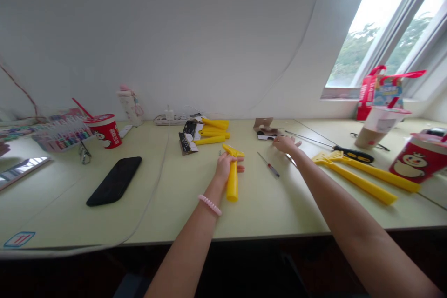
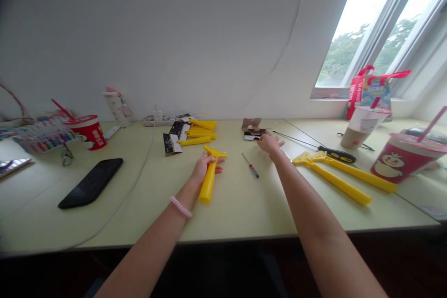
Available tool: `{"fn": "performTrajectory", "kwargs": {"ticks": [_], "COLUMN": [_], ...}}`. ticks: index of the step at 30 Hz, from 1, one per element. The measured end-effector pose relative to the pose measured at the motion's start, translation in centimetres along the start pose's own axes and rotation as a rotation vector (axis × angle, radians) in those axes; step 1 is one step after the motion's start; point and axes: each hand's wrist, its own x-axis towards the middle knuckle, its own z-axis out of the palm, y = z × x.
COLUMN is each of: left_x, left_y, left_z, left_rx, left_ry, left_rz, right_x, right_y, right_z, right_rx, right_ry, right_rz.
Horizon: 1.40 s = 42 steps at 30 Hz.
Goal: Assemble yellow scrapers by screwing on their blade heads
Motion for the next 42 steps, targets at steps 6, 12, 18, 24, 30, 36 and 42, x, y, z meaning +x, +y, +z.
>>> {"fn": "performTrajectory", "kwargs": {"ticks": [6, 12, 18, 24, 30, 36, 42], "left_x": [1.1, 1.7, 2.2, 2.5, 2.3, 1.9, 1.4], "left_y": [-0.6, -0.9, -0.8, -0.7, -0.8, -0.7, -0.5], "left_z": [0.2, 0.4, 0.6, 0.6, 0.5, 0.4, -0.1], "left_rx": [-0.057, -0.041, -0.01, -0.01, -0.022, -0.025, -0.059], "left_ry": [0.038, -0.003, -0.034, -0.021, -0.003, -0.012, 0.015], "left_rz": [-0.037, -0.084, -0.112, -0.136, -0.133, -0.127, -0.1], "right_x": [2.0, 4.1, 5.6, 5.4, 2.4, -0.3, 1.0], "right_y": [0.0, -0.1, -1.7, -3.4, -3.1, -1.7, 0.9], "right_z": [-0.8, -0.4, 1.3, 1.6, 0.6, -2.1, -3.5], "right_rx": [0.06, -0.064, -0.152, -0.227, -0.218, -0.032, 0.027], "right_ry": [0.242, 0.217, 0.11, -0.018, -0.043, -0.212, -0.177], "right_rz": [-0.083, -0.232, -0.323, -0.309, -0.439, -0.655, -0.591]}}
